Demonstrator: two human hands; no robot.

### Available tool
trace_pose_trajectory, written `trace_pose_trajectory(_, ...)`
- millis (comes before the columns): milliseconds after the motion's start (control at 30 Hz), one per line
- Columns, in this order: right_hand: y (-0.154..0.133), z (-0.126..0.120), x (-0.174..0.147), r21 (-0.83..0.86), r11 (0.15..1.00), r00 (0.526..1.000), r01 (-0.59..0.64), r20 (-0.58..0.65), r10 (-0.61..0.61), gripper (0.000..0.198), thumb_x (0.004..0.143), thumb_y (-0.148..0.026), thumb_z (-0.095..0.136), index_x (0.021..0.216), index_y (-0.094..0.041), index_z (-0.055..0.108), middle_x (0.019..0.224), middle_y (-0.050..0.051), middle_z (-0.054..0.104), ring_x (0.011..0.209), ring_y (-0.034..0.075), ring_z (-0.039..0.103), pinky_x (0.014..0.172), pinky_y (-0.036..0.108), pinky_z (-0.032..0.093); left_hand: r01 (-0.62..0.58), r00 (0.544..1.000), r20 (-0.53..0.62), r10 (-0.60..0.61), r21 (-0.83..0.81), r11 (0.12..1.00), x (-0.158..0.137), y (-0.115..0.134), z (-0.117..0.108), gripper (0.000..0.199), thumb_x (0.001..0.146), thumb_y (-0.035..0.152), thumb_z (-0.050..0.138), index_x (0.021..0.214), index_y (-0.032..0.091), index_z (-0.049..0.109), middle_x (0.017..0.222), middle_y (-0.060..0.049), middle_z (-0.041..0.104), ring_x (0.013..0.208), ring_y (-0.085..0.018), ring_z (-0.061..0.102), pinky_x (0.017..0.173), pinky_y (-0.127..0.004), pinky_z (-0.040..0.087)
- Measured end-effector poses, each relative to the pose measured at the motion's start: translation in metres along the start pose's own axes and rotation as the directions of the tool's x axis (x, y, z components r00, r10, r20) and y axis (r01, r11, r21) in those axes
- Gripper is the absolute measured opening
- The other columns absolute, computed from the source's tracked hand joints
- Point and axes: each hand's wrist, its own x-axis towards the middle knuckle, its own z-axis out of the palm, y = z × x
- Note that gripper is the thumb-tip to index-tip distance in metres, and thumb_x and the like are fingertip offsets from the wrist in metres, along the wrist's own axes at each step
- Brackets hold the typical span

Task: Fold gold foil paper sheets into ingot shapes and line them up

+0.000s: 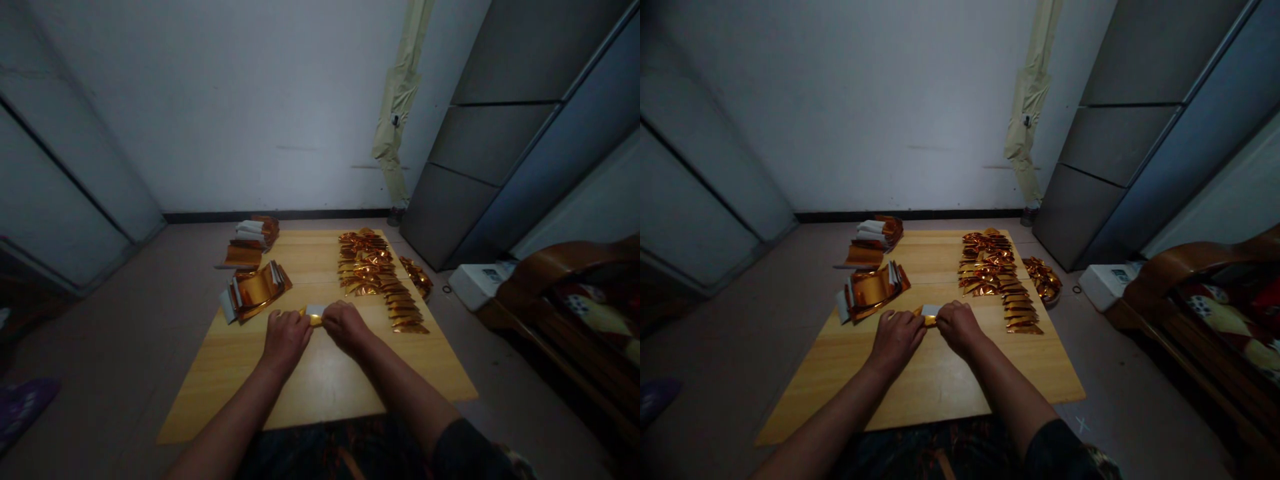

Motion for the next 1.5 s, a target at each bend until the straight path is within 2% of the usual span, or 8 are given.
trace_pose_trajectory(167, 0.0, -0.004, -0.004, 0.097, 0.995, 0.999, 0.033, -0.014, -0.032, 0.008, 0.087, -0.021, 0.06, 0.084, -0.02, 0.067, 0.083, -0.001, 0.063, 0.081, 0.015, 0.049, 0.073, 0.027, 0.029, -0.019, 0.999, -0.048, 0.02, 0.018, 1.0, -0.002, -0.001, 0.006, 0.016, 0.09, 0.026, 0.056, 0.096, 0.023, 0.07, 0.081, -0.006, 0.066, 0.08, -0.023, 0.06, 0.086, -0.044, 0.036)
trace_pose_trajectory(300, 0.004, -0.001, -0.011, 0.013, 0.992, 0.991, 0.127, -0.038, -0.126, 0.01, 0.083, -0.026, 0.066, 0.091, -0.02, 0.067, 0.097, 0.002, 0.063, 0.09, 0.017, 0.049, 0.078, 0.03, 0.03, -0.034, 0.996, -0.084, 0.036, 0.026, 0.999, -0.007, -0.003, 0.01, 0.017, 0.091, 0.024, 0.054, 0.095, 0.023, 0.071, 0.083, -0.006, 0.067, 0.08, -0.022, 0.061, 0.092, -0.047, 0.035)
trace_pose_trajectory(500, 0.013, 0.008, -0.011, -0.092, 0.982, 0.985, 0.167, -0.036, -0.171, 0.012, 0.093, -0.024, 0.058, 0.094, -0.021, 0.069, 0.097, 0.004, 0.064, 0.091, 0.017, 0.049, 0.077, 0.03, 0.03, -0.039, 0.993, -0.113, 0.041, 0.017, 0.999, -0.01, -0.006, 0.016, 0.021, 0.093, 0.023, 0.05, 0.096, 0.024, 0.071, 0.087, -0.006, 0.069, 0.078, -0.02, 0.063, 0.094, -0.047, 0.036)
trace_pose_trajectory(667, 0.014, 0.009, -0.01, -0.12, 0.98, 0.986, 0.159, -0.036, -0.164, 0.016, 0.094, -0.025, 0.056, 0.086, -0.02, 0.07, 0.093, 0.004, 0.066, 0.086, 0.017, 0.049, 0.074, 0.03, 0.03, -0.037, 0.998, -0.05, 0.04, 0.06, 0.998, -0.012, -0.001, 0.011, 0.021, 0.093, 0.022, 0.05, 0.1, 0.024, 0.069, 0.09, -0.007, 0.068, 0.08, -0.021, 0.063, 0.098, -0.052, 0.034)
trace_pose_trajectory(800, 0.014, 0.008, -0.01, -0.1, 0.984, 0.987, 0.148, -0.042, -0.152, 0.017, 0.094, -0.02, 0.055, 0.082, -0.018, 0.068, 0.09, 0.004, 0.066, 0.083, 0.016, 0.049, 0.073, 0.029, 0.03, -0.037, 0.999, -0.021, 0.037, 0.007, 0.999, -0.014, 0.004, 0.005, 0.024, 0.09, 0.022, 0.053, 0.109, 0.028, 0.066, 0.103, -0.011, 0.066, 0.091, -0.025, 0.062, 0.101, -0.057, 0.032)
trace_pose_trajectory(1067, 0.018, 0.007, -0.005, 0.149, 0.988, 0.996, 0.044, -0.082, -0.032, 0.012, 0.086, -0.017, 0.06, 0.077, -0.019, 0.068, 0.09, 0.002, 0.064, 0.084, 0.016, 0.052, 0.076, 0.027, 0.034, -0.03, 0.999, 0.039, 0.031, -0.01, 0.999, -0.016, 0.005, 0.0, 0.028, 0.085, 0.02, 0.059, 0.11, 0.03, 0.066, 0.107, -0.011, 0.064, 0.099, -0.026, 0.06, 0.096, -0.053, 0.038)
trace_pose_trajectory(1267, 0.015, 0.006, -0.004, 0.219, 0.976, 0.996, -0.007, -0.089, 0.027, 0.006, 0.084, -0.018, 0.067, 0.079, -0.019, 0.07, 0.086, 0.001, 0.064, 0.084, 0.015, 0.054, 0.075, 0.026, 0.036, -0.067, 0.995, 0.071, 0.066, 0.01, 0.998, -0.019, 0.004, -0.005, 0.034, 0.088, 0.022, 0.057, 0.12, 0.032, 0.061, 0.118, -0.013, 0.062, 0.111, -0.029, 0.057, 0.097, -0.054, 0.038)
trace_pose_trajectory(1500, 0.019, 0.011, -0.009, 0.035, 0.992, 0.989, 0.124, -0.085, -0.121, 0.009, 0.084, -0.025, 0.07, 0.093, -0.025, 0.074, 0.1, 0.003, 0.067, 0.092, 0.017, 0.055, 0.078, 0.03, 0.033, -0.086, 0.993, 0.082, 0.081, 0.048, 0.995, -0.025, -0.001, 0.002, 0.031, 0.091, 0.026, 0.055, 0.12, 0.034, 0.062, 0.123, -0.014, 0.06, 0.116, -0.029, 0.056, 0.099, -0.054, 0.038)
